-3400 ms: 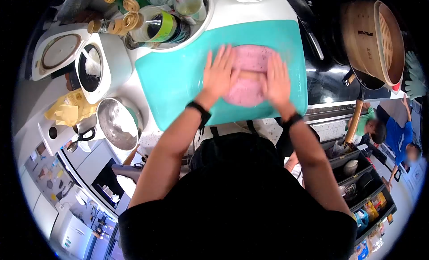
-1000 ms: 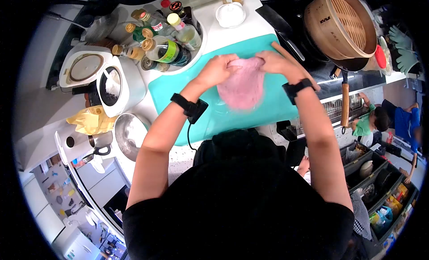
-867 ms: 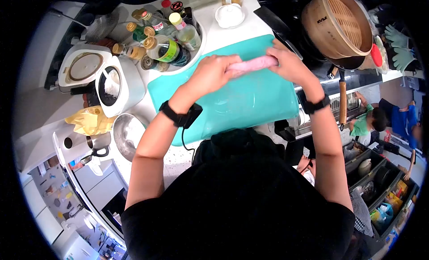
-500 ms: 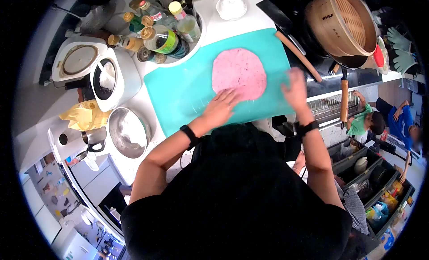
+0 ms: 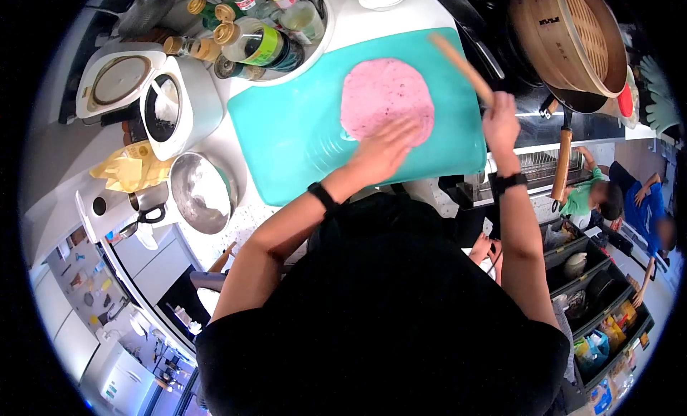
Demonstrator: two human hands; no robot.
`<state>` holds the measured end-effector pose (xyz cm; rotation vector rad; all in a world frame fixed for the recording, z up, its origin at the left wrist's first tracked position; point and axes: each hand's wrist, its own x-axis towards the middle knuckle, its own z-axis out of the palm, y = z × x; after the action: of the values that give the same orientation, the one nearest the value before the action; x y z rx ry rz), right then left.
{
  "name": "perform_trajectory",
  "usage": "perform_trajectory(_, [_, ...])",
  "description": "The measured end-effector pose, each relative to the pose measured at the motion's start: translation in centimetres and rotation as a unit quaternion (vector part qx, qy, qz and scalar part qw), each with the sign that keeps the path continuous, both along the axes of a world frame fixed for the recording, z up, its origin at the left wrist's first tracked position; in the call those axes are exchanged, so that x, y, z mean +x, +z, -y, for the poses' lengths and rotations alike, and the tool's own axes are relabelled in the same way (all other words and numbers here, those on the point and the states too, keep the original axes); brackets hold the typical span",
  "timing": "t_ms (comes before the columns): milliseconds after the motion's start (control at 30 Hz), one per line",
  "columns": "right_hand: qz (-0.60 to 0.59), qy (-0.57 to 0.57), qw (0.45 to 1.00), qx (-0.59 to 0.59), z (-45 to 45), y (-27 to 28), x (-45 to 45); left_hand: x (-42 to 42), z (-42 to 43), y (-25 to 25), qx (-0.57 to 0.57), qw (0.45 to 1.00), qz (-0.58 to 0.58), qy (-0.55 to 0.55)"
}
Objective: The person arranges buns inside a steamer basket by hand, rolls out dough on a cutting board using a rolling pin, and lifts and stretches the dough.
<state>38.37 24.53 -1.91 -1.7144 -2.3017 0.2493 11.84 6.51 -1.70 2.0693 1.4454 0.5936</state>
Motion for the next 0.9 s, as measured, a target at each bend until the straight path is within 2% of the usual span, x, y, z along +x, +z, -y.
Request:
perform_trajectory(33, [-0.005, 0.063, 0.998, -0.029, 1.7, 0.5, -1.1, -1.1, 0.9, 0.9, 0.058, 0.995, 0.047, 0.071])
perform_trajectory(67, [-0.002, 0.130, 0.991, -0.029, 3.8, 0.9, -2.6, -2.1, 1.8, 1.6, 0.057, 0.995, 0.048, 0.070])
perform_trajectory(133, [0.057, 0.202, 0.975, -0.078, 7.4, 1.5, -6.1, -3.8, 2.8, 2.2, 0.101, 0.980, -0.060, 0.163])
perform_trajectory(167, [0.064, 0.233, 0.965, -0.099, 8.5, 1.8, -7.3, -4.5, 3.3, 1.6, 0.104, 0.979, -0.058, 0.164])
perform_trajectory(233, [0.053, 0.242, 0.967, -0.067, 10.3, -0.1, -7.8, -5.3, 4.4, -1.0, 0.053, 0.973, -0.160, 0.158])
perform_trajectory(300, [0.039, 0.252, 0.966, -0.038, 12.3, -1.2, -8.0, -4.7, 5.9, -2.8, 0.023, 0.971, -0.173, 0.164])
perform_trajectory(367, [0.014, 0.195, 0.980, -0.020, 14.2, -1.4, -7.9, -4.7, 5.5, -3.5, -0.010, 0.968, -0.187, 0.168])
perform_trajectory(400, [0.015, 0.197, 0.980, -0.022, 13.5, -2.1, -8.1, -4.8, 4.9, -3.8, -0.002, 0.972, -0.158, 0.173])
perform_trajectory(467, [0.032, 0.169, 0.985, -0.025, 11.2, -3.5, -9.4, -5.2, 2.7, -4.2, 0.000, 0.976, -0.131, 0.177])
perform_trajectory(567, [0.074, 0.138, 0.987, 0.035, 2.2, -5.1, -13.2, -7.1, -6.7, -5.5, 0.045, 0.950, -0.180, 0.250])
perform_trajectory(700, [-0.003, 0.149, 0.988, 0.042, -4.1, -5.7, -14.7, -9.1, -12.3, -6.3, 0.077, 0.938, -0.220, 0.257])
perform_trajectory(733, [-0.046, 0.148, 0.988, 0.026, -4.8, -5.8, -14.8, -8.9, -11.9, -5.6, 0.085, 0.937, -0.220, 0.259])
perform_trajectory(800, [-0.041, 0.180, 0.982, 0.026, -1.4, -4.4, -13.1, -7.9, -8.4, -4.2, 0.064, 0.941, -0.228, 0.242])
perform_trajectory(867, [-0.043, 0.183, 0.982, 0.023, 3.4, -3.5, -11.1, -6.0, -4.0, -3.8, 0.042, 0.962, -0.146, 0.225])
perform_trajectory(900, [-0.003, 0.180, 0.984, -0.016, 5.4, -3.4, -10.4, -6.0, -3.8, -4.2, 0.040, 0.962, -0.146, 0.225])
